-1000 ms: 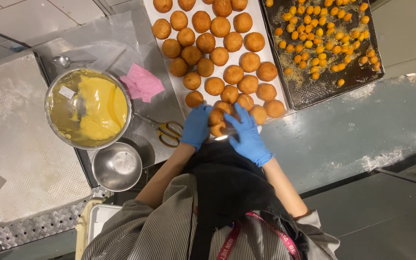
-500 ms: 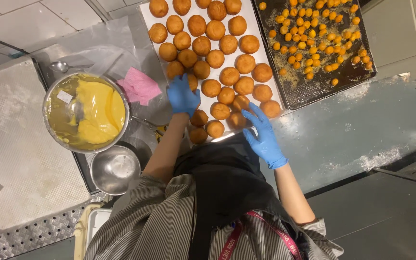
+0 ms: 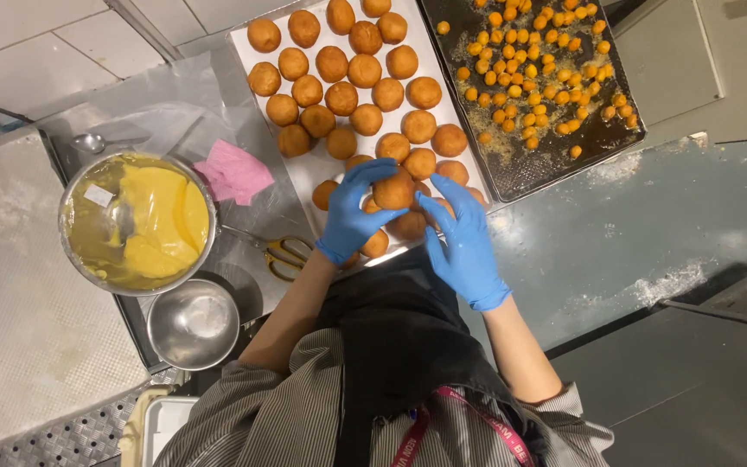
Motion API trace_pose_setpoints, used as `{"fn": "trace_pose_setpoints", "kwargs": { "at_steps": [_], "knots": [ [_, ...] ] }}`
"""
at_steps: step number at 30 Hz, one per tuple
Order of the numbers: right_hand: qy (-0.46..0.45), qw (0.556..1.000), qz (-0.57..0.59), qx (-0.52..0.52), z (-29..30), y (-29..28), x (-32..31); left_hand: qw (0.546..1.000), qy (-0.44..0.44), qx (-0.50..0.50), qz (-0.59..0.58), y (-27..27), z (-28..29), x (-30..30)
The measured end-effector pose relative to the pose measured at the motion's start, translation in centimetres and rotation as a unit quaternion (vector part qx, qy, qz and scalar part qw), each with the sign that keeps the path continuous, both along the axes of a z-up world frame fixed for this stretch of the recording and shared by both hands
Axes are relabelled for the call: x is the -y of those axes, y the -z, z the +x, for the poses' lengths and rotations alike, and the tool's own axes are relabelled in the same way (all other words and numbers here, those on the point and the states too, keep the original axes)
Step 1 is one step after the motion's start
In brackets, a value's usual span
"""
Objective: Arrange and inspect fried pastries on a tray in a commercial kitchen.
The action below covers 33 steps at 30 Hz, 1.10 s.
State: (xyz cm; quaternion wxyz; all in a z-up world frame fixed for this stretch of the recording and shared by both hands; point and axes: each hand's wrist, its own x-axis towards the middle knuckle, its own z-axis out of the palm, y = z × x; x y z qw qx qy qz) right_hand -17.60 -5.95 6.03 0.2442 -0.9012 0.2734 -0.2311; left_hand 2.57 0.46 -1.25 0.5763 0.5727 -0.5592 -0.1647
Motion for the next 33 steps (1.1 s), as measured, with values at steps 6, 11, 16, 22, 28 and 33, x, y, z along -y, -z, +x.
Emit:
{"fn": "trace_pose_setpoints", "kwargs": {
  "at_steps": [6,11,16,22,28,33],
  "knots": [
    [0.005,0.998,-0.064,0.015,0.2,-2.9,0.1,0.995,-0.014,-0.094,0.027,-1.8,-1.5,0.0],
    [-0.005,0.998,-0.058,0.023,0.5,-2.8,0.3,0.993,0.036,-0.104,0.034,-2.7,-2.1,0.7],
    [0.017,0.996,-0.091,-0.004,1.0,-2.2,0.1,1.000,-0.019,0.008,-0.003,-2.7,-2.7,1.1],
    [0.035,0.997,-0.062,-0.043,2.0,-0.7,0.1,0.997,-0.072,0.028,0.017,-1.7,-3.5,1.3],
    [0.040,0.988,-0.100,-0.111,3.3,0.8,-0.1,0.998,-0.029,0.058,0.000,-1.6,-3.4,1.0],
    [0.040,0.977,-0.067,-0.199,3.5,2.4,0.5,0.996,-0.028,0.080,0.015,-0.2,-3.6,0.7]
  ]
}}
